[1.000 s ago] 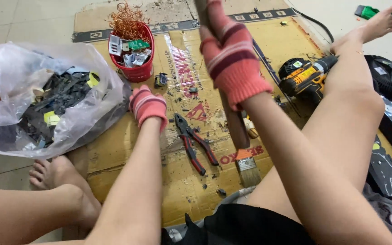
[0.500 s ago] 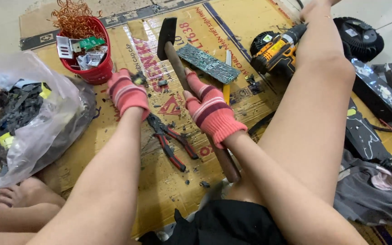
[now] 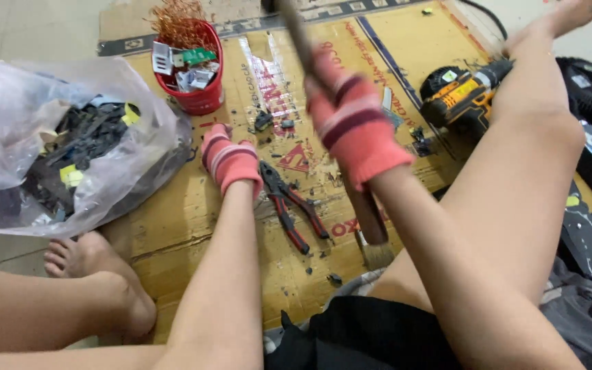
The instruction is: The person sits on the floor and uses a hammer to strike small black objects on a cardboard surface. They then use pliers to strip the insulation from wires, separating the copper strands from the plastic coating.
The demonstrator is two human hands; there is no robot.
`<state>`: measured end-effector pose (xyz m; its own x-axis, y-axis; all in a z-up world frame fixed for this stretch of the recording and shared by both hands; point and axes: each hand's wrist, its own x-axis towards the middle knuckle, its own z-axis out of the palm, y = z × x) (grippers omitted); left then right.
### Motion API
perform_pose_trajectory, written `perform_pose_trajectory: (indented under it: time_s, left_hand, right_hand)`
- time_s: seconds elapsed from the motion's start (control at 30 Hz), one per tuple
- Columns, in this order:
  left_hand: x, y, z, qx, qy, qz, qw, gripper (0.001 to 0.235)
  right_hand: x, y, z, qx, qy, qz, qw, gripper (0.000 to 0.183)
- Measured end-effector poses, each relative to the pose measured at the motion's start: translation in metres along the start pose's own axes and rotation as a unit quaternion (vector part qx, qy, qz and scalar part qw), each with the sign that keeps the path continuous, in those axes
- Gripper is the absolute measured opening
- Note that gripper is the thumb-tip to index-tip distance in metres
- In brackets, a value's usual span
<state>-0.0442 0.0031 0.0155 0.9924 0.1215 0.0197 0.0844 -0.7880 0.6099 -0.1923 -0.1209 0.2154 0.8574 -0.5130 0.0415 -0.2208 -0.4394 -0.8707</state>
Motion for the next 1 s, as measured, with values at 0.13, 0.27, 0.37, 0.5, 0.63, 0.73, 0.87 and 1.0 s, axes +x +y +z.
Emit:
perform_pose_trajectory:
  time_s: [0.13,0.27,0.37,0.5,0.63,0.73,0.87,1.0]
  left_hand:
    - [0.000,-0.003,-0.012,-0.009,-0.013,-0.005,1.000,0.035]
    - [0.005,-0.008,-0.021,-0.044,0.026,0.014,0.999,0.032]
    - [0.016,-0.006,-0.033,-0.017,0.005,-0.024,1.000,0.033]
    - [0.018,-0.009,-0.020,-0.003,-0.007,-0.048,0.999,0.028]
    - [0.012,-0.006,-0.024,0.003,-0.020,-0.037,0.999,0.027]
    - [0.011,-0.007,-0.022,0.004,-0.023,-0.041,0.999,0.025]
    - [0.027,-0.011,0.007,0.029,-0.116,-0.052,0.992,0.028]
    - [0.025,0.009,0.011,0.031,-0.242,-0.045,0.969,0.029]
  right_hand:
    - [0.042,-0.007,0.001,0.047,0.129,-0.416,0.899,0.024]
    - [0.040,0.057,0.050,-0.138,0.065,-0.130,0.980,0.038]
    - [0.016,0.079,0.040,-0.308,-0.147,0.156,0.927,0.038]
    - [0.002,0.094,-0.003,-0.294,-0.191,0.123,0.929,0.055]
    - [0.019,0.051,-0.017,-0.161,-0.139,0.157,0.964,0.057]
    - [0.011,0.044,-0.016,-0.145,-0.131,0.135,0.971,0.053]
    - [-0.024,0.035,-0.010,-0.113,-0.136,0.161,0.971,0.055]
    - [-0.052,0.019,-0.012,-0.111,-0.166,0.197,0.960,0.058]
